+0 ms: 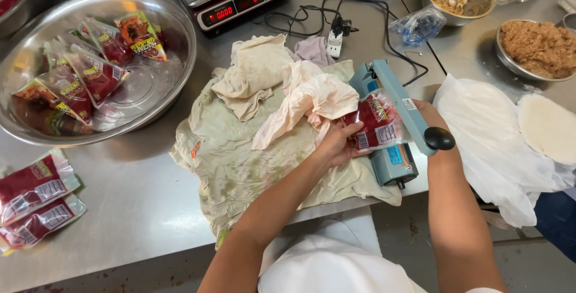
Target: The person cleans individual plastic pouches of food by hand with a cloth, taking them from a large metal bowl, wiping them, and sealing them using a heat sealer.
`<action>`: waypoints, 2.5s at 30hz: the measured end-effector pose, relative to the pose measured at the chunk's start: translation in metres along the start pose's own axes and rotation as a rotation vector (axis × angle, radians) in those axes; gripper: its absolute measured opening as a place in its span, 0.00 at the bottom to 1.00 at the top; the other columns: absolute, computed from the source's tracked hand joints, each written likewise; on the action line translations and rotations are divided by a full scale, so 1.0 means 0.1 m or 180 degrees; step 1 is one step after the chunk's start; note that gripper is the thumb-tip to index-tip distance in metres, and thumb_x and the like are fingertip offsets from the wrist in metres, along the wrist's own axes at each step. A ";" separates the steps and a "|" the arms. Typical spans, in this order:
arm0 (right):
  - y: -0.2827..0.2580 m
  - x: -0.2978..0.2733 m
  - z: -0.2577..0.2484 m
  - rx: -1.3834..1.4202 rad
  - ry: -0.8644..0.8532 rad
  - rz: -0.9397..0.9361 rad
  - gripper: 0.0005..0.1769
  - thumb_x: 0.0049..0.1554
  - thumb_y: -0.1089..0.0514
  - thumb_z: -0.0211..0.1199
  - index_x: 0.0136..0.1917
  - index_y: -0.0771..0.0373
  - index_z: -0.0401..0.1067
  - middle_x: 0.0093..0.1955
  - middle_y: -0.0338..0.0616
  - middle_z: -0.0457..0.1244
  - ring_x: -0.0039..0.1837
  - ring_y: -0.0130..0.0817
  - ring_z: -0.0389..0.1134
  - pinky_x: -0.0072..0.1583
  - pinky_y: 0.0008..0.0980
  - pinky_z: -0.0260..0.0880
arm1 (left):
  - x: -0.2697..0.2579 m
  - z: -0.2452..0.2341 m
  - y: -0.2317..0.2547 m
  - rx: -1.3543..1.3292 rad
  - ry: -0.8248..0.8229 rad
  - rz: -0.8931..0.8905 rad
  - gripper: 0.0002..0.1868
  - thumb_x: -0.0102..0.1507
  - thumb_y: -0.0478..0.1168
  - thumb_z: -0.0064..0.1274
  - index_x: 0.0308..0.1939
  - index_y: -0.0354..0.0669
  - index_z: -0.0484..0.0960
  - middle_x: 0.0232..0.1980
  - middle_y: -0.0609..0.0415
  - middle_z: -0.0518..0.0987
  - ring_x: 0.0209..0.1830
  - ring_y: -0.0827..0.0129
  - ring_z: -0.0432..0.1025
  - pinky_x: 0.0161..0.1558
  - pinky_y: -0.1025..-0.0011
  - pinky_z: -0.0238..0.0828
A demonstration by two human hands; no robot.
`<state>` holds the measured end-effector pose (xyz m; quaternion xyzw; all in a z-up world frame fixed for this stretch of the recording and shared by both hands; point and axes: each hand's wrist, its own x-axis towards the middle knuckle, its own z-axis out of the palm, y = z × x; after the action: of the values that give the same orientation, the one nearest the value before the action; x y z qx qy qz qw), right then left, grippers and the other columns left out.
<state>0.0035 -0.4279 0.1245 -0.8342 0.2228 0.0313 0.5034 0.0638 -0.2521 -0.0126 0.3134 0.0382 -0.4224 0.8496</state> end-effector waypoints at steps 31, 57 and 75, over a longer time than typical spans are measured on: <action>0.25 -0.69 0.06 -0.1584 0.0635 -0.0514 0.09 0.55 0.63 0.52 0.50 0.64 0.65 0.57 0.51 0.58 0.61 0.48 0.56 0.58 0.44 0.61 | 0.00 -0.03 0.10 -0.0081 0.0154 -0.0347 0.23 0.65 0.38 0.55 0.62 0.44 0.65 0.55 0.42 0.79 0.54 0.45 0.76 0.48 0.40 0.79; 0.44 -0.71 0.19 -0.0983 0.1015 -0.0265 0.09 0.53 0.60 0.54 0.48 0.57 0.61 0.42 0.48 0.60 0.50 0.49 0.67 0.56 0.52 0.67 | -0.06 -0.15 0.02 -0.0076 -0.0153 0.0106 0.26 0.67 0.42 0.61 0.63 0.38 0.67 0.45 0.46 0.81 0.41 0.56 0.81 0.36 0.45 0.85; 0.33 -0.72 0.15 -0.1092 0.0910 -0.0030 0.12 0.54 0.58 0.54 0.52 0.57 0.65 0.44 0.52 0.65 0.53 0.53 0.70 0.59 0.55 0.69 | 0.04 -0.28 -0.08 -0.0146 -0.0178 0.0191 0.25 0.70 0.42 0.57 0.66 0.38 0.65 0.46 0.45 0.79 0.41 0.52 0.81 0.35 0.41 0.83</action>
<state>-0.0720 -0.4037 0.1092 -0.9046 0.2795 -0.0522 0.3176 0.0654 -0.2426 -0.0402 0.2830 0.0146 -0.4044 0.8696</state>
